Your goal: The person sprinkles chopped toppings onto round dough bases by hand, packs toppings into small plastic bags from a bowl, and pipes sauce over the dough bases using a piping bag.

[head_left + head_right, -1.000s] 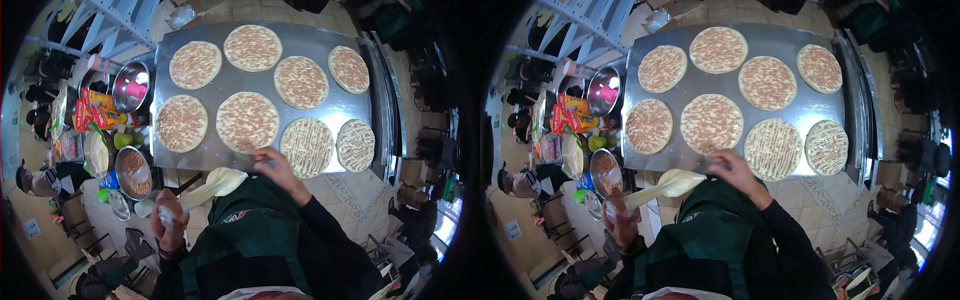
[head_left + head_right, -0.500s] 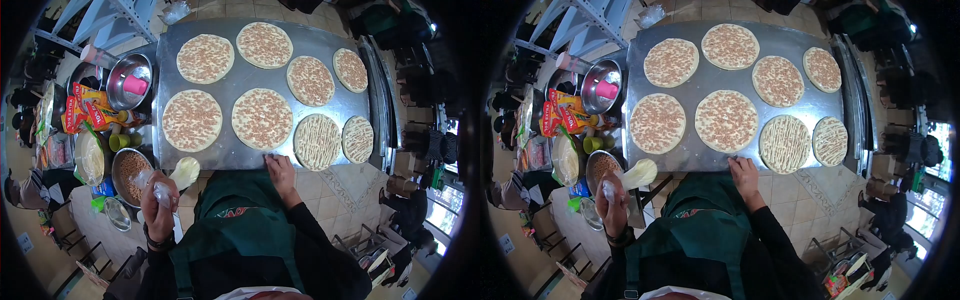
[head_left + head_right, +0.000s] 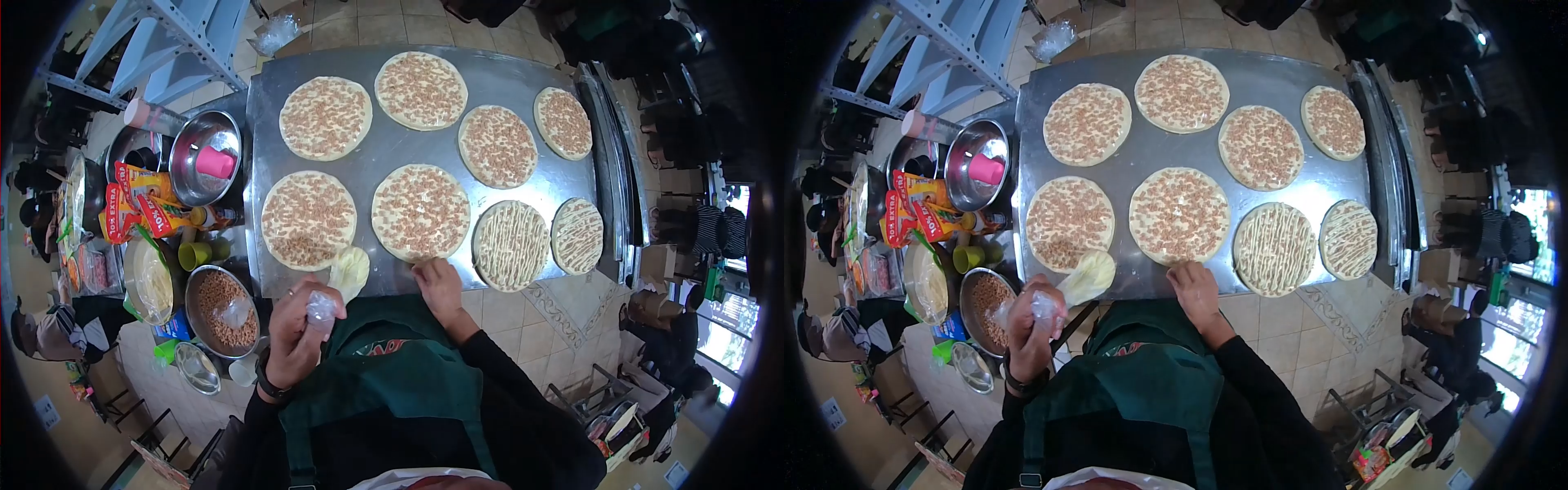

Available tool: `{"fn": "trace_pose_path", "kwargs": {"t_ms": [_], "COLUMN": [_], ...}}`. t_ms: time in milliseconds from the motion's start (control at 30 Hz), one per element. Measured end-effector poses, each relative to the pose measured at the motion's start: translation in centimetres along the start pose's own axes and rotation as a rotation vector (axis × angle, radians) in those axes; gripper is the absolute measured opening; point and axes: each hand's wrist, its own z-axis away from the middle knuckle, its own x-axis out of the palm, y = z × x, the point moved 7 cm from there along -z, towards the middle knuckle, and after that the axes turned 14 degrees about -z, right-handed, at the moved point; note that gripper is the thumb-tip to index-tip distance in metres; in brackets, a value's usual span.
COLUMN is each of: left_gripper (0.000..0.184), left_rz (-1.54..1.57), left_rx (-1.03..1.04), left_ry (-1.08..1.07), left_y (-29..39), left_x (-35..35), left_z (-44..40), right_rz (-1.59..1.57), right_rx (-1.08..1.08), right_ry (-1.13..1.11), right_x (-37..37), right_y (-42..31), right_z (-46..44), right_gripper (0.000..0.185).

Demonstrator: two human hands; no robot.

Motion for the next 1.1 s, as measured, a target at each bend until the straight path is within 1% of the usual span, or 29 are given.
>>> {"fn": "trace_pose_path", "kwargs": {"t_ms": [33,133,200,233,333,400,500,600,633,667,700,733,800,900,1000,1100], "left_gripper": [0.009,0.010,0.010,0.010,0.008,0.007,0.009,0.015,0.016,0.017,0.018,0.015,0.011,0.012,0.017,0.024], "left_rz": [-0.036,0.003,0.012,0.016,-0.007,-0.095,-0.242,-0.341,-0.354,-0.367,-0.297,-0.290,-0.278,-0.259,-0.297,-0.320], "left_rx": [0.028,-0.013,0.009,0.018,0.023,0.008,0.027,0.090,0.118,0.147,0.102,0.145,0.220,0.281,0.352,0.366], "left_ry": [-0.053,-0.113,-0.110,-0.107,-0.139,-0.203,-0.258,-0.260,-0.249,-0.238,-0.279,-0.262,-0.205,-0.304,-0.341,-0.309], "left_y": [0.4,0.2,0.2,0.2,0.4,0.5,0.6,1.1,1.6,2.0,2.2,2.5,2.9,3.5,4.1,3.3], "left_x": [0.4,1.4,1.8,2.0,2.9,3.9,5.5,6.6,6.8,6.8,6.8,7.0,7.5,8.7,10.2,11.5], "left_z": [-0.5,-1.4,-2.0,-2.2,-2.8,-3.3,-3.9,-4.2,-4.1,-4.1,-3.9,-3.9,-4.0,-3.7,-3.8,-3.6], "right_rz": [-0.053,-0.197,-0.278,-0.346,-0.294,-0.530,-0.689,-0.644,-0.663,-0.672,-0.682,-0.693,-0.753,-0.872,-0.918,-0.950], "right_rx": [0.014,0.075,0.130,0.222,0.014,-0.020,-0.156,-0.304,-0.284,-0.252,-0.218,-0.183,-0.198,-0.202,-0.179,-0.142], "right_ry": [0.038,0.147,0.203,0.124,0.039,-0.080,-0.132,-0.235,-0.211,-0.219,-0.228,-0.239,-0.194,-0.112,-0.010,0.133], "right_x": [-0.9,-2.9,-3.5,-3.4,-5.5,-6.2,-7.1,-5.7,-5.2,-4.5,-3.9,-3.4,-3.6,-2.4,-1.5,-2.0], "right_y": [0.2,2.1,3.2,3.8,-0.4,-3.7,-8.3,-9.6,-9.2,-8.3,-7.4,-6.7,-6.3,-4.8,-3.3,-2.4], "right_z": [-0.9,-3.9,-5.2,-5.4,-7.1,-8.1,-9.0,-9.1,-9.0,-8.9,-8.9,-8.8,-8.5,-7.6,-8.1,-10.3], "right_gripper": [0.009,0.008,0.009,0.017,0.027,0.037,0.040,0.040,0.034,0.033,0.032,0.030,0.027,0.027,0.028,0.025]}}
